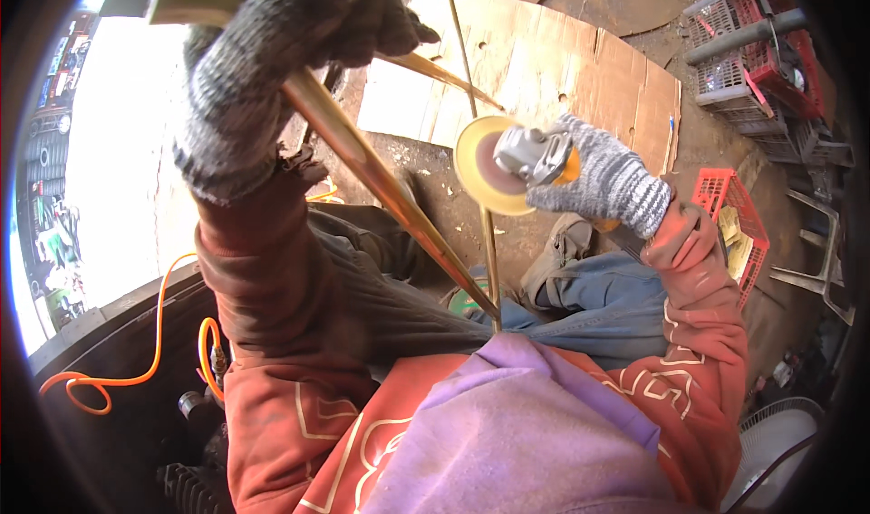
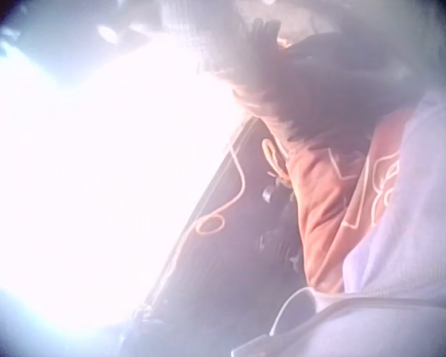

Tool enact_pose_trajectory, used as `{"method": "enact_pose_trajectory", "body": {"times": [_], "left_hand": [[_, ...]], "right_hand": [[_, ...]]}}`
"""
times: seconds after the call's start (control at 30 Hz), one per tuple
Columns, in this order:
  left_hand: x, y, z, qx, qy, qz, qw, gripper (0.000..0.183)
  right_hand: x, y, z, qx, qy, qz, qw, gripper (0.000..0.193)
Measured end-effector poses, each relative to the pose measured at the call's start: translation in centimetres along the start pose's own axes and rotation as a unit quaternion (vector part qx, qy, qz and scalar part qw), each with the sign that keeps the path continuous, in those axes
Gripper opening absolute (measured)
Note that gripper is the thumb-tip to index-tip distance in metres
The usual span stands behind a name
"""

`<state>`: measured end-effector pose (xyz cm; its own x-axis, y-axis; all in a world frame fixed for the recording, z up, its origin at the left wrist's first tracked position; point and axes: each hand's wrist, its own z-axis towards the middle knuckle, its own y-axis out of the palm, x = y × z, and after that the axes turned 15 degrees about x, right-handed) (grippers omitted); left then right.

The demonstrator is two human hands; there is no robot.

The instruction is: The person sands long metal pipes using a power sander while sitting on the floor, holding and rotating the pipes by hand.

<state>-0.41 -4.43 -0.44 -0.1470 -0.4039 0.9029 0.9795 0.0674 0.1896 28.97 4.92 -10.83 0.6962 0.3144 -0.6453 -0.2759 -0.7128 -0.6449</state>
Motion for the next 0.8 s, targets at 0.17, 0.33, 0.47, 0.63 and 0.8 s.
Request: {"method": "enact_pose_trajectory", "body": {"times": [0.17, 0.33, 0.47, 0.63, 0.8], "left_hand": [[-0.4, 0.1, 0.5, 0.164, 0.031, 0.052, 0.985, 0.024], [-0.6, -4.6, 1.0, 0.334, 0.025, 0.108, 0.936, 0.024], [-2.2, -6.5, 1.5, 0.392, 0.024, 0.137, 0.909, 0.02], [-2.4, -6.2, 4.2, 0.384, -0.024, 0.086, 0.919, 0.017], [-1.5, -4.0, 6.3, 0.36, -0.034, 0.125, 0.924, 0.016]], "right_hand": [[4.1, -2.2, -2.8, 0.265, -0.047, 0.142, 0.953, 0.062], [9.7, -4.7, -5.6, 0.218, 0.101, 0.573, 0.783, 0.041], [9.4, -1.8, -8.1, 0.169, 0.174, 0.863, 0.443, 0.061], [12.6, 4.0, -5.6, 0.207, 0.179, 0.747, 0.605, 0.053], [11.2, 6.0, -1.9, 0.279, 0.132, 0.609, 0.731, 0.029]]}}
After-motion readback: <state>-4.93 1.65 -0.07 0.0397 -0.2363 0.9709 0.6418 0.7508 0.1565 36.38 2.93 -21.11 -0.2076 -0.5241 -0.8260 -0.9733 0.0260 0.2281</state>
